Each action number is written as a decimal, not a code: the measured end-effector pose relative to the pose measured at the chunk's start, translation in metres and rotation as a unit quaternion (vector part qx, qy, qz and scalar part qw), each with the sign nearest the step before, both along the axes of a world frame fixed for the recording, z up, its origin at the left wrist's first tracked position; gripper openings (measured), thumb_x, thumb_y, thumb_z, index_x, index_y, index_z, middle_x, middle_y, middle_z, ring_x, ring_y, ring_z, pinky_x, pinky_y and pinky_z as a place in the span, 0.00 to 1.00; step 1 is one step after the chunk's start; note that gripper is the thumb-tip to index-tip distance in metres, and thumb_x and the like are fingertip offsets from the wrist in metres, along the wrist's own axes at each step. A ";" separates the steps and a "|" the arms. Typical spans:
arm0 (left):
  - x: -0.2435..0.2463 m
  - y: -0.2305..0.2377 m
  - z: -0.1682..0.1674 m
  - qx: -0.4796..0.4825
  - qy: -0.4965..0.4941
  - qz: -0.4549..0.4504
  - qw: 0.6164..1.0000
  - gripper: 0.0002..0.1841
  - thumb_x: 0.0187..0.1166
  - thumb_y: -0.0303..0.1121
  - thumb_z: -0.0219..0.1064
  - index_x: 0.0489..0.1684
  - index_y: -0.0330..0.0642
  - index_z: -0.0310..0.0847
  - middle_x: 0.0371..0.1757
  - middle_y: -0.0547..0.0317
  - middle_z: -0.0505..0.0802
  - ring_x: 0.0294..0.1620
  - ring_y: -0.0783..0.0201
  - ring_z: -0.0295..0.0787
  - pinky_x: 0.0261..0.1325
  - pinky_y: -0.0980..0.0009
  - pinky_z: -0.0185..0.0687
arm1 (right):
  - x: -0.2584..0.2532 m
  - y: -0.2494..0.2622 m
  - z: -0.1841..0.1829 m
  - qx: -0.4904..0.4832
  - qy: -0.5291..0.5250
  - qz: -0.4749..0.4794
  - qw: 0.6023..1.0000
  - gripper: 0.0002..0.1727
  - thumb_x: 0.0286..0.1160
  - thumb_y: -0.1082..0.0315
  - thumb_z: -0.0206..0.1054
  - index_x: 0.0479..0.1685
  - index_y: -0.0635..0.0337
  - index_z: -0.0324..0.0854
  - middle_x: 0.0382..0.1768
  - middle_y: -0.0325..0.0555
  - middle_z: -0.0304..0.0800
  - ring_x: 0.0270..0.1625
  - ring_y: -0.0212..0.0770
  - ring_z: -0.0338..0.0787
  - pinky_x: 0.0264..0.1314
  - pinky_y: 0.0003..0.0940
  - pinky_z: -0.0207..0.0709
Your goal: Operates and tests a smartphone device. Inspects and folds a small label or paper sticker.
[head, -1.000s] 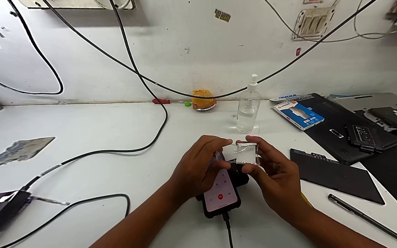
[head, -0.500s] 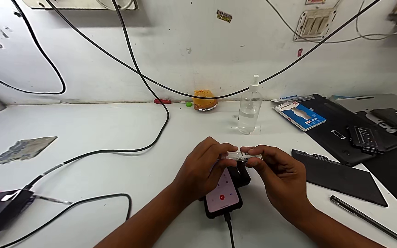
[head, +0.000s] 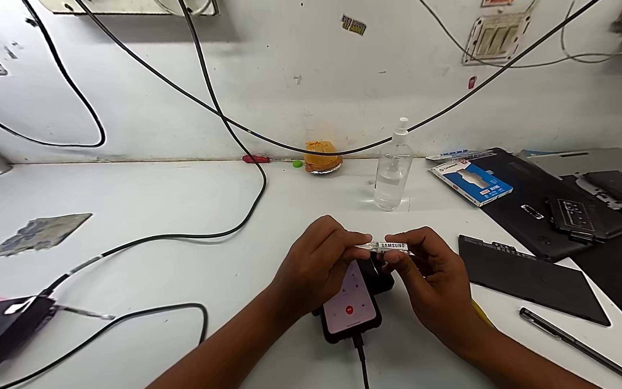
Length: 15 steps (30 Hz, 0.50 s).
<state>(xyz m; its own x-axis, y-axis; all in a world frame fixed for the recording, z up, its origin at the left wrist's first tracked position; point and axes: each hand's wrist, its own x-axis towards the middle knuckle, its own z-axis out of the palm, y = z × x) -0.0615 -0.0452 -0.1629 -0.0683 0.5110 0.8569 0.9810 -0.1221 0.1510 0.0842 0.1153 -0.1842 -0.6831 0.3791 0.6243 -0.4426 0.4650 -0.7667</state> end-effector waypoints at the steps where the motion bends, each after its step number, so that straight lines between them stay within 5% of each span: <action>1: 0.001 0.000 0.000 -0.001 -0.002 -0.002 1.000 0.10 0.85 0.35 0.68 0.51 0.40 0.90 0.38 0.64 0.82 0.40 0.75 0.78 0.43 0.83 0.76 | 0.000 0.001 0.000 -0.003 0.000 0.003 1.000 0.10 0.82 0.59 0.69 0.54 0.52 0.84 0.40 0.38 0.92 0.35 0.37 0.93 0.37 0.31 0.92; 15: 0.009 0.002 0.000 -0.012 -0.011 -0.004 1.000 0.09 0.85 0.35 0.66 0.49 0.40 0.89 0.38 0.65 0.82 0.40 0.76 0.77 0.43 0.84 0.75 | 0.001 -0.001 0.000 -0.011 -0.002 0.000 1.000 0.07 0.84 0.60 0.67 0.44 0.53 0.84 0.34 0.39 0.91 0.30 0.38 0.92 0.31 0.32 0.91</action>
<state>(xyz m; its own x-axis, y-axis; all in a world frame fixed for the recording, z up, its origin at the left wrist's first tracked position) -0.0527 -0.0435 -0.1625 -0.0828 0.5320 0.8427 0.9765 -0.1255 0.1752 0.0849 0.1147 -0.1837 -0.6856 0.3922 0.6133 -0.4399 0.4482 -0.7782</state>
